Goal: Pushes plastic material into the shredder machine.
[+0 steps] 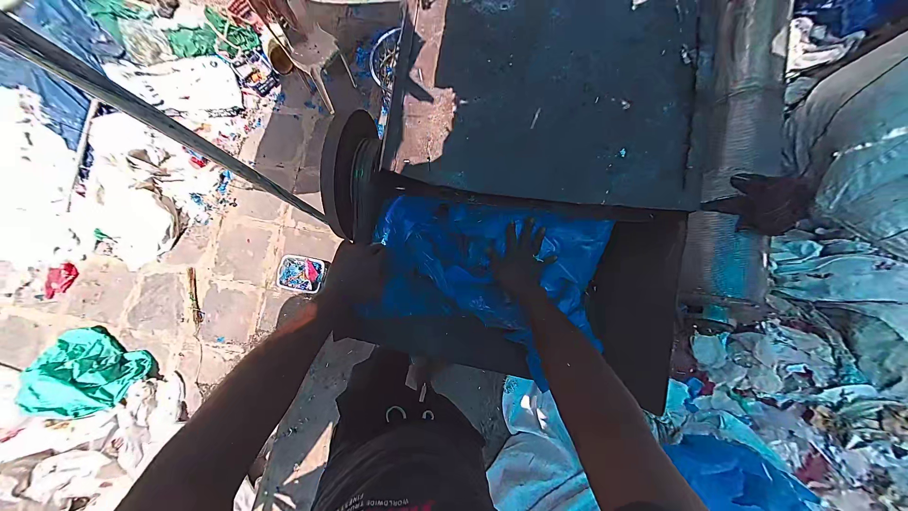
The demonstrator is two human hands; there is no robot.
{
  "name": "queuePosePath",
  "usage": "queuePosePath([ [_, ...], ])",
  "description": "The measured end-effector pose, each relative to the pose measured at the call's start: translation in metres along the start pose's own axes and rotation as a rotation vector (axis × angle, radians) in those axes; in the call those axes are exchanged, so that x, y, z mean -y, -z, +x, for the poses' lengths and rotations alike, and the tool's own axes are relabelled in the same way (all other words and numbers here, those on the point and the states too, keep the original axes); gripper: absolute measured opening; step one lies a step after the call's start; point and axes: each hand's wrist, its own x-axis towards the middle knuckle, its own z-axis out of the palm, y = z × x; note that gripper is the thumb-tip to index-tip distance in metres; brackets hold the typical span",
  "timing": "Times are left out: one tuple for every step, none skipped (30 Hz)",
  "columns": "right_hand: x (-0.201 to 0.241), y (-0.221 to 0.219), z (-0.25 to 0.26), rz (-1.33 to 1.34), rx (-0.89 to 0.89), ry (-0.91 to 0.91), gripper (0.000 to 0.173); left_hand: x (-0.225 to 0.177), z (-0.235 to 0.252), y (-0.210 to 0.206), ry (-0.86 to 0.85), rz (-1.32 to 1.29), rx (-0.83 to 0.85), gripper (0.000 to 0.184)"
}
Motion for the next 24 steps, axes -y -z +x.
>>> queuePosePath([
  [0.002,0.006,-0.003,0.011,0.008,-0.003,0.082,0.002,-0.001,-0.004,-0.011,-0.002,-0.031,0.034],
  [0.005,0.016,-0.007,0.030,0.015,-0.001,0.082,0.003,-0.002,-0.005,-0.013,0.003,-0.041,0.035],
  [0.009,0.027,-0.013,0.053,0.022,0.003,0.083,0.002,-0.002,-0.003,-0.012,-0.008,-0.038,0.036],
  [0.012,0.039,-0.018,0.066,0.029,0.001,0.085,0.001,-0.002,-0.001,-0.018,-0.028,-0.040,0.036],
  [0.016,0.050,-0.024,0.075,0.033,-0.009,0.088,0.000,-0.003,0.001,-0.027,-0.044,-0.052,0.035],
  [0.021,0.059,-0.030,0.085,0.027,-0.025,0.089,-0.001,-0.004,0.003,-0.032,-0.057,-0.060,0.034],
  [0.024,0.067,-0.038,0.096,0.020,-0.044,0.089,-0.002,-0.006,0.005,-0.028,-0.072,-0.051,0.033],
  [0.028,0.075,-0.043,0.113,0.002,-0.054,0.089,-0.003,-0.005,0.009,-0.018,-0.083,-0.033,0.034],
  [0.031,0.081,-0.049,0.141,-0.011,-0.064,0.088,-0.003,-0.005,0.013,-0.004,-0.099,-0.014,0.034],
  [0.034,0.084,-0.055,0.167,-0.024,-0.071,0.087,-0.003,-0.005,0.016,-0.001,-0.109,-0.008,0.034],
  [0.035,0.085,-0.062,0.177,-0.033,-0.071,0.086,-0.002,-0.005,0.016,-0.001,-0.115,-0.004,0.036],
  [0.035,0.085,-0.069,0.181,-0.037,-0.074,0.084,-0.002,-0.007,0.015,-0.001,-0.122,-0.001,0.038],
  [0.036,0.085,-0.077,0.181,-0.045,-0.081,0.083,-0.001,-0.010,0.016,0.003,-0.131,0.009,0.039],
  [0.035,0.085,-0.085,0.184,-0.062,-0.090,0.084,-0.002,-0.012,0.018,0.013,-0.151,0.011,0.040],
  [0.034,0.088,-0.092,0.191,-0.080,-0.106,0.084,-0.002,-0.012,0.018,0.035,-0.177,-0.003,0.041],
  [0.032,0.093,-0.099,0.203,-0.094,-0.132,0.084,-0.002,-0.011,0.017,0.057,-0.188,-0.018,0.040],
  [0.031,0.099,-0.106,0.220,-0.105,-0.161,0.084,-0.002,-0.009,0.017,0.067,-0.172,-0.009,0.040],
  [0.029,0.105,-0.112,0.239,-0.119,-0.190,0.083,-0.001,-0.007,0.018,0.074,-0.145,0.011,0.041],
  [0.028,0.108,-0.120,0.257,-0.140,-0.222,0.082,0.001,-0.005,0.017,0.075,-0.121,0.012,0.041],
  [0.025,0.108,-0.129,0.279,-0.178,-0.254,0.080,0.002,-0.003,0.016,0.090,-0.132,0.011,0.041],
  [0.022,0.107,-0.140,0.300,-0.219,-0.289,0.077,0.001,-0.002,0.015,0.106,-0.164,0.002,0.042],
  [0.018,0.103,-0.151,0.320,-0.262,-0.321,0.074,0.001,0.000,0.014,0.105,-0.176,-0.006,0.044],
  [0.014,0.095,-0.164,0.332,-0.312,-0.348,0.070,0.002,0.002,0.011,0.083,-0.155,-0.017,0.044],
  [0.012,0.084,-0.178,0.338,-0.350,-0.378,0.065,0.003,0.002,0.011,0.057,-0.127,-0.009,0.044],
])
